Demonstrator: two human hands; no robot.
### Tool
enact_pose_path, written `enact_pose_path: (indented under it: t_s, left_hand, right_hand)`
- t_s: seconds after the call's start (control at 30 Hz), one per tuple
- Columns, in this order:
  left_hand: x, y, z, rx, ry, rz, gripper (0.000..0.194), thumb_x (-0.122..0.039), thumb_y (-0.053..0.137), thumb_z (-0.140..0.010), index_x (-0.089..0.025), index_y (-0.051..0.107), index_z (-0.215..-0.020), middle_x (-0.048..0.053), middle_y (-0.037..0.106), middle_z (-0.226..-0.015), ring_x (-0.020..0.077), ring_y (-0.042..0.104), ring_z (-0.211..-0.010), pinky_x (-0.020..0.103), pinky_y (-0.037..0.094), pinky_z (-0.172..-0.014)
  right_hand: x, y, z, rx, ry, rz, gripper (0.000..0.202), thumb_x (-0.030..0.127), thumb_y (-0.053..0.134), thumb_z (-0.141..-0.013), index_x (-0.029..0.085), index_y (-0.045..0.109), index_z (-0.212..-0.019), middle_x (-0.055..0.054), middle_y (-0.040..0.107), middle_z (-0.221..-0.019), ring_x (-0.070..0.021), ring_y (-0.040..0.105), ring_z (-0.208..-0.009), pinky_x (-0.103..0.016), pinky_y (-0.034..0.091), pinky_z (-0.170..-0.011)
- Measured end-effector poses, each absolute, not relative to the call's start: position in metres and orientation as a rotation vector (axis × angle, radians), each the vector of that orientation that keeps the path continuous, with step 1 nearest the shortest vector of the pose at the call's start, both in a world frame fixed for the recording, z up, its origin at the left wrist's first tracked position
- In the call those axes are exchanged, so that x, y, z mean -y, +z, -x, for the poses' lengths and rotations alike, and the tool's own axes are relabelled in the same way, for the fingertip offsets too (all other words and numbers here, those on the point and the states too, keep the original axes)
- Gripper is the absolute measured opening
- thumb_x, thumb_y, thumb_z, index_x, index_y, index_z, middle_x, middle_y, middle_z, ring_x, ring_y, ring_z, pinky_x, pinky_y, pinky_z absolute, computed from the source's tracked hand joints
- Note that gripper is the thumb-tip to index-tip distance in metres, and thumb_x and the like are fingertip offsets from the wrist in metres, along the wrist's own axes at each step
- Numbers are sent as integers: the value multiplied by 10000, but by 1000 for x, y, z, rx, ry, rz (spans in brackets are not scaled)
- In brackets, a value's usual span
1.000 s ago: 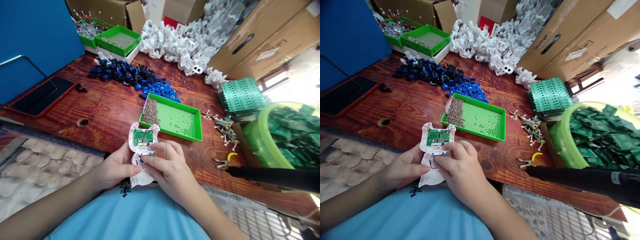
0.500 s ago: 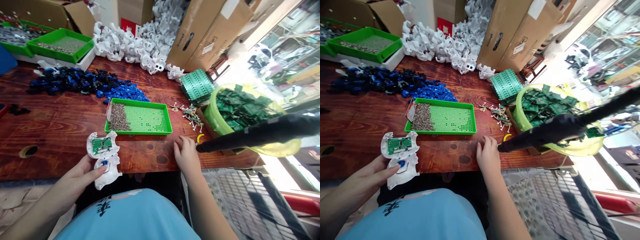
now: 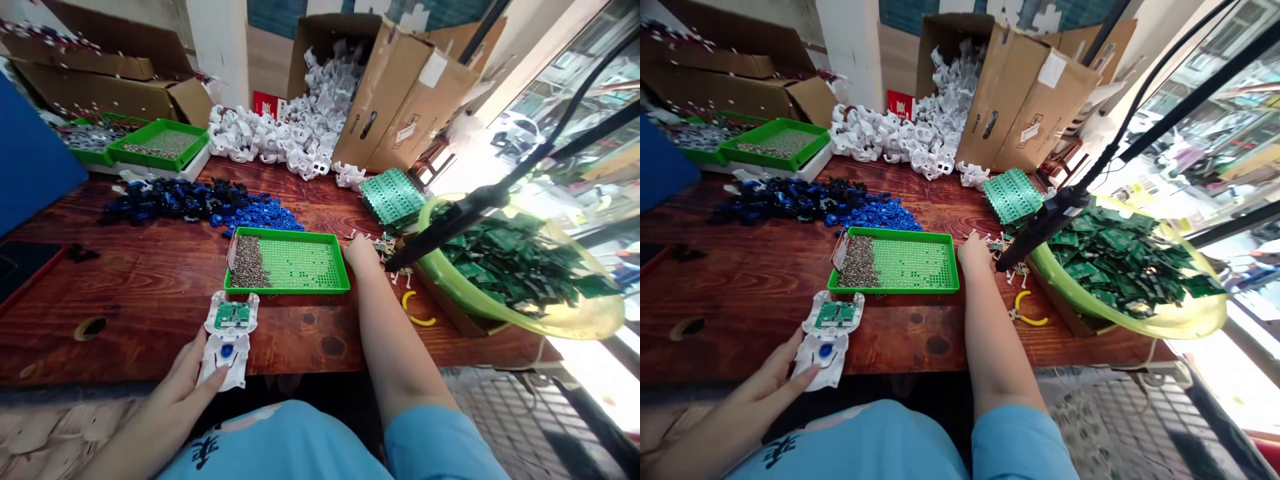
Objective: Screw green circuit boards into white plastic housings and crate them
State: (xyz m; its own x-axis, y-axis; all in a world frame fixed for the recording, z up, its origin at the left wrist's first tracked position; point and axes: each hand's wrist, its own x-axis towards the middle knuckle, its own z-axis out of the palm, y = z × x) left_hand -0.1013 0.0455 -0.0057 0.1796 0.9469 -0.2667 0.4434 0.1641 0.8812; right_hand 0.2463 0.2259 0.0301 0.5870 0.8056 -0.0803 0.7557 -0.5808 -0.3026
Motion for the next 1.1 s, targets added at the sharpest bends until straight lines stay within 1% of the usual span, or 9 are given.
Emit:
enact_pose_path:
  t_s: [0.13, 0.27, 0.4, 0.5, 0.57, 0.63, 0.77, 0.9, 1.1]
  left_hand:
    - [-34, -16, 89, -1510, 648, -1462, 730, -498, 420, -883, -235, 142, -1505, 110, 220, -1565, 303, 129, -1449, 495, 69, -1154]
    - [-30, -27, 84, -1554, 741, -1564, 690, -477, 401, -878, -231, 204, -1491, 126, 213, -1567, 327, 181, -1435, 516, 121, -1146]
    - [-43, -2, 92, -1658, 865, -1653, 684, -487, 385, -885, -230, 179, -1485, 129, 197, -1566, 334, 182, -1433, 552, 111, -1149]
    - [-66, 37, 98, -1652, 1003, -1655, 575, -475, 465, -879, -314, 319, -1412, 69, 322, -1508, 313, 260, -1401, 527, 140, -1159]
    - [-83, 59, 97, -1411, 993, -1628, 429, -456, 486, -885, -354, 468, -1302, 38, 520, -1359, 288, 427, -1303, 458, 273, -1128]
    - [-99, 72, 93, -1197, 932, -1674, 351, -425, 523, -879, -341, 563, -1217, 40, 620, -1224, 268, 550, -1171, 391, 396, -1046]
    - [-111, 74, 79, -988, 893, -1636, 276, -362, 559, -871, -260, 635, -1116, 76, 673, -1099, 246, 633, -1021, 329, 513, -883]
    - [-102, 65, 69, -1079, 960, -1288, 305, -379, 623, -829, -205, 585, -1077, 74, 697, -966, 224, 674, -873, 313, 557, -734]
    - [-89, 59, 64, -1169, 959, -1427, 171, -342, 585, -855, -218, 650, -953, 47, 709, -958, 227, 660, -915, 307, 534, -780]
  right_hand:
    - [-240, 27, -249, 1240, 349, 2575, 359, 353, 564, -902, 152, 535, -1198, -100, 546, -1222, -223, 567, -1068, -441, 500, -901]
    - [-234, 31, -250, 1240, 361, 2430, 319, 339, 564, -904, 147, 556, -1159, -90, 570, -1177, -207, 582, -1030, -423, 511, -880]
    - [-211, 43, -231, 1265, 358, 2109, 307, 343, 548, -911, 150, 549, -1149, -81, 583, -1128, -194, 591, -986, -413, 512, -865]
    - [-177, 55, -192, 1371, 441, 1736, 295, 325, 490, -924, 139, 496, -1153, -89, 599, -1050, -181, 608, -943, -379, 524, -846]
    - [-148, 62, -158, 1507, 589, 1473, 285, 346, 512, -883, 175, 498, -1111, -74, 624, -982, -159, 633, -879, -315, 547, -785]
    - [-120, 66, -127, 1632, 745, 1253, 287, 364, 558, -834, 203, 526, -1069, -56, 652, -920, -145, 655, -804, -266, 563, -699]
    - [-91, 61, -95, 1682, 957, 959, 244, 235, 560, -841, 225, 547, -1085, -51, 668, -964, -104, 657, -735, -212, 561, -641]
    - [-90, 46, -93, 1575, 821, 985, 318, 194, 515, -876, 230, 543, -1191, -69, 609, -979, -124, 636, -834, -259, 566, -728]
    - [-90, 38, -88, 1602, 752, 1058, 313, 211, 481, -906, 250, 555, -1208, -77, 591, -1015, -143, 606, -892, -303, 554, -783]
